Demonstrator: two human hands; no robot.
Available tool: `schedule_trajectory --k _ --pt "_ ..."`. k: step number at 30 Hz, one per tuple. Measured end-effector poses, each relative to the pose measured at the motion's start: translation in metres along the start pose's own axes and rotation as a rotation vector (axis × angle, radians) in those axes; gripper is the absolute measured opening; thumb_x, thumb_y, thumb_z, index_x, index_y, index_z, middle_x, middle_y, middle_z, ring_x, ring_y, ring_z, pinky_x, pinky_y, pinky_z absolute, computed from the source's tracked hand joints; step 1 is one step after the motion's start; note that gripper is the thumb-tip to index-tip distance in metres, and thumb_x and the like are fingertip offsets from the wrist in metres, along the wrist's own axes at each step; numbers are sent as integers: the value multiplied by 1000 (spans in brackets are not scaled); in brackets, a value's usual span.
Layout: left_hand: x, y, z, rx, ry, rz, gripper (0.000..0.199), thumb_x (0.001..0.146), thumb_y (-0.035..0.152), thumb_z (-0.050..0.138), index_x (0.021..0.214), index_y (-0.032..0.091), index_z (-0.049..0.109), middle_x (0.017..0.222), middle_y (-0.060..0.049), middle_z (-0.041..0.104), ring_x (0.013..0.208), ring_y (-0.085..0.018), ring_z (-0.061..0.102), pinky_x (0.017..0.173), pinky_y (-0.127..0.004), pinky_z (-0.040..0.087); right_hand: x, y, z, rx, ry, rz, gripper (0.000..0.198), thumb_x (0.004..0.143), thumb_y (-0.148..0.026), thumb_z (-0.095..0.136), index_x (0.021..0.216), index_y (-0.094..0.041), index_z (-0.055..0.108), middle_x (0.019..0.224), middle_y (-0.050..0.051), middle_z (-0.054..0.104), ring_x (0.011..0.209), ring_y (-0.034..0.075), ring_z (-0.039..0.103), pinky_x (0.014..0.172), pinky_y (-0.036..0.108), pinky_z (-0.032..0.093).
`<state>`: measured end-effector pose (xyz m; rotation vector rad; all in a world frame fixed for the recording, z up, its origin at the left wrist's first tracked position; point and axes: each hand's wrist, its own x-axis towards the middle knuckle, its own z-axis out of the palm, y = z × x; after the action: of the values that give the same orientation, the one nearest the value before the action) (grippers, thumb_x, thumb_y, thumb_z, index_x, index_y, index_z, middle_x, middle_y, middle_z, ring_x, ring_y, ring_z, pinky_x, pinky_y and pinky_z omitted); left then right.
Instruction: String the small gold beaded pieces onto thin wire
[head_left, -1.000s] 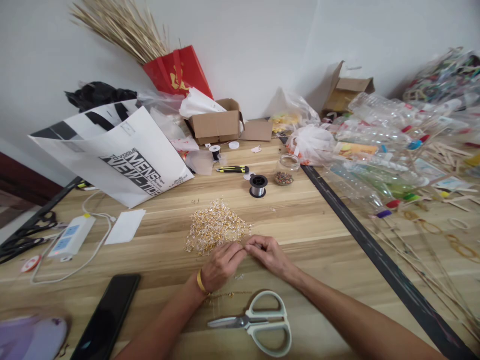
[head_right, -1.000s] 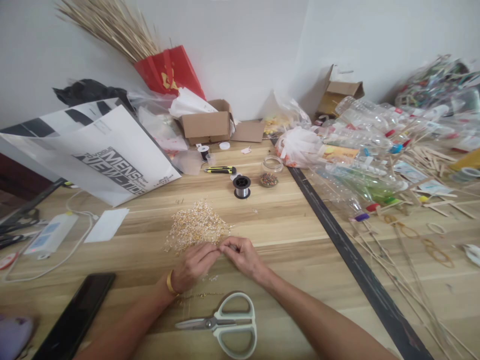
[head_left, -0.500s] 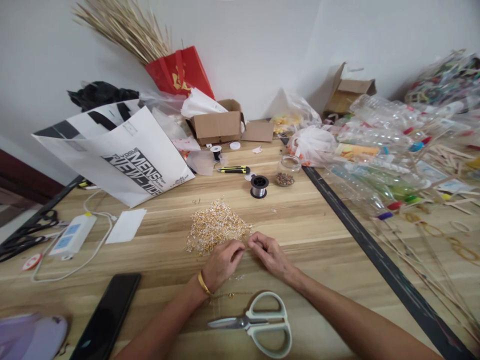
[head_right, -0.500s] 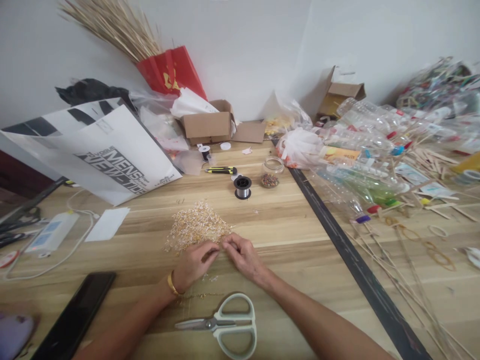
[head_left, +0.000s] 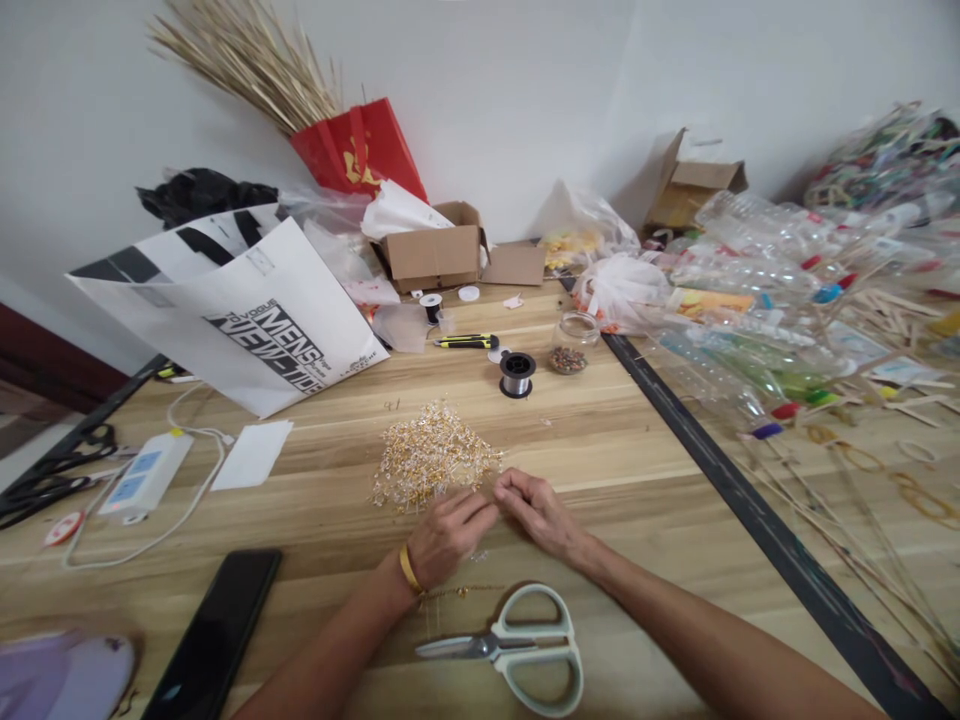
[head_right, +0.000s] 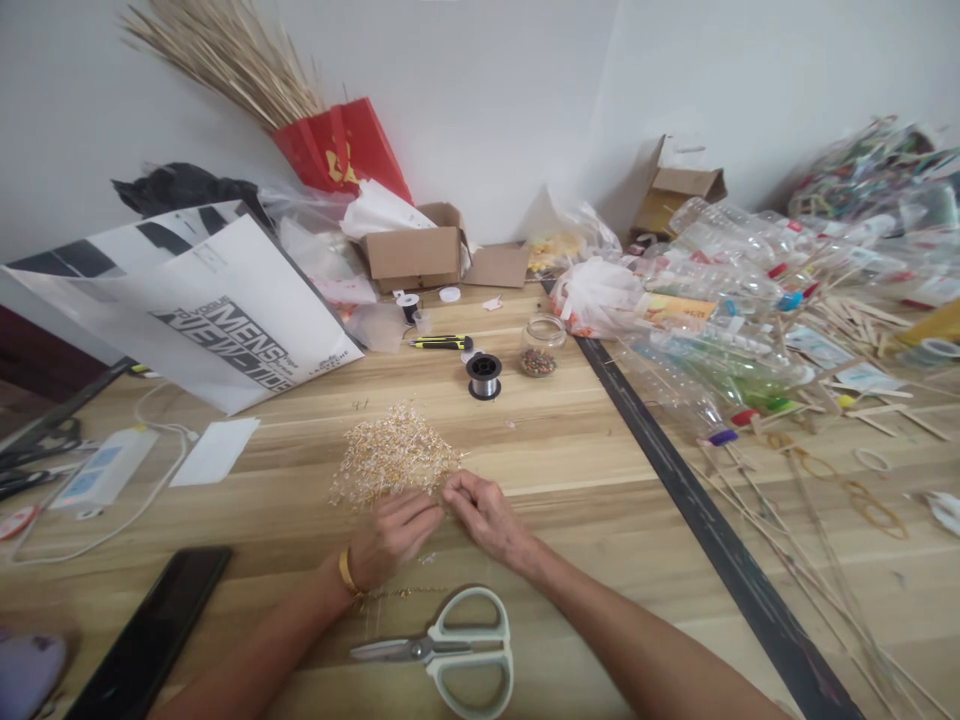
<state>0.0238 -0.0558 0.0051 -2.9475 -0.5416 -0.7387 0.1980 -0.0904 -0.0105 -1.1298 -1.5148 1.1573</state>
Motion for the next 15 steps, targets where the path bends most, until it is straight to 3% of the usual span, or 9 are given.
schedule_trajectory --k 5,15 --pt "-1 -1 -2 7 17 67 22 91 13 39 99 13 60 73 -5 61 70 -15 56 64 -26 45 1 -1 1 19 3 3 27 90 -39 44 75 -17 47 59 -5 35 54 10 32 50 22 27" --pt "-5 -2 4 -12 70 50 19 88 12 44 94 12 62 79 -7 64 73 -16 57 67 -27 47 0 4 2 47 6 -12 25 89 -36 46 74 -16 48 58 -6 34 53 9 31 50 21 26"
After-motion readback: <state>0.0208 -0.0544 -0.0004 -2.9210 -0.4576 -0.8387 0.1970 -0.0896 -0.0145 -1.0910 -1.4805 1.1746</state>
